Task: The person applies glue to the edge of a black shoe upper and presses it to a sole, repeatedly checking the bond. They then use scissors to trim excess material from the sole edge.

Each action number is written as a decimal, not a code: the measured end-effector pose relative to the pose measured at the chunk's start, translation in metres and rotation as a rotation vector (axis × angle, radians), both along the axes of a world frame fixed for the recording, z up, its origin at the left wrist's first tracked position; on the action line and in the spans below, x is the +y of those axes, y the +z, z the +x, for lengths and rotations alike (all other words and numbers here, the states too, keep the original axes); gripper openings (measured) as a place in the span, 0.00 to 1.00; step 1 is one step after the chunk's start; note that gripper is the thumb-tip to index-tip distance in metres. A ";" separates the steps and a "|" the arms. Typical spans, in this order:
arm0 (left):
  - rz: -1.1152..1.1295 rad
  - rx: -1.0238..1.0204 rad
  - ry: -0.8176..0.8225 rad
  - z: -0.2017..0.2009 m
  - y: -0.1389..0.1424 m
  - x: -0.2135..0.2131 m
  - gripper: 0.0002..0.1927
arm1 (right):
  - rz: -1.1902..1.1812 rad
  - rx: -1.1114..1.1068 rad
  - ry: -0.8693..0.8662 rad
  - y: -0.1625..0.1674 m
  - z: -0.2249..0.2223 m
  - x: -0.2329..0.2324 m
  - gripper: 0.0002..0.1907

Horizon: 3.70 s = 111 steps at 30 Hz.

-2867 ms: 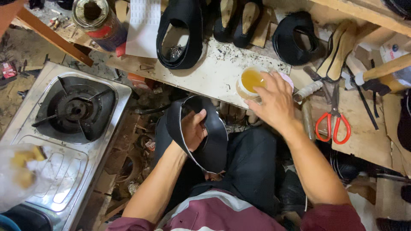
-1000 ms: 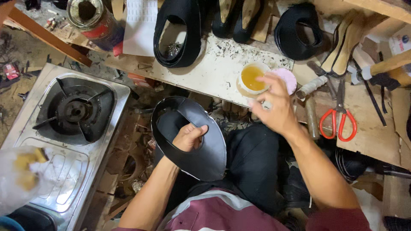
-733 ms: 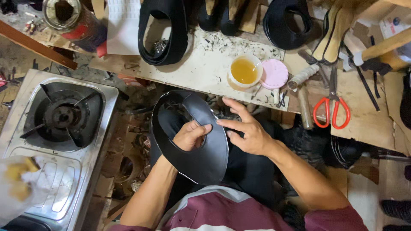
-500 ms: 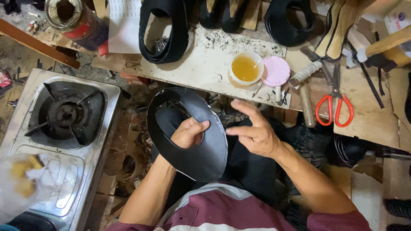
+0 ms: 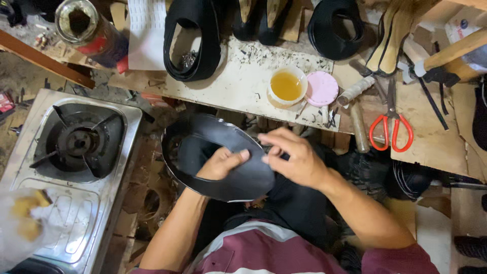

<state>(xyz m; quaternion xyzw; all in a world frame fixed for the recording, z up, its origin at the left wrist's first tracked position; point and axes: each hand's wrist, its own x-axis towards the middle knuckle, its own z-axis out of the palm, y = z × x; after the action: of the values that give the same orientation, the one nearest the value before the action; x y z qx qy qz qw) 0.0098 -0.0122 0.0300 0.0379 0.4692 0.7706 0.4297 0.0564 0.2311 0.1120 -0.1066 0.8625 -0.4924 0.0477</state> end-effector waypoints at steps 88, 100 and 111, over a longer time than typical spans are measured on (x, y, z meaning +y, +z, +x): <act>-0.540 -0.146 0.303 0.024 0.067 0.002 0.31 | -0.091 0.366 -0.120 -0.028 0.026 -0.013 0.14; -0.513 0.141 0.261 0.020 0.059 0.006 0.20 | -0.632 -0.037 -0.312 -0.059 0.032 -0.040 0.26; -0.149 0.228 0.331 0.022 0.026 0.011 0.15 | -0.572 -0.012 -0.286 -0.043 0.026 -0.053 0.27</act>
<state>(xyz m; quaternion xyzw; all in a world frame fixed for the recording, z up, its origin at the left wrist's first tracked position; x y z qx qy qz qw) 0.0320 -0.0011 0.0564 0.0154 0.5701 0.7847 0.2429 0.0826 0.1785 0.0686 0.0095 0.6952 -0.7171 -0.0488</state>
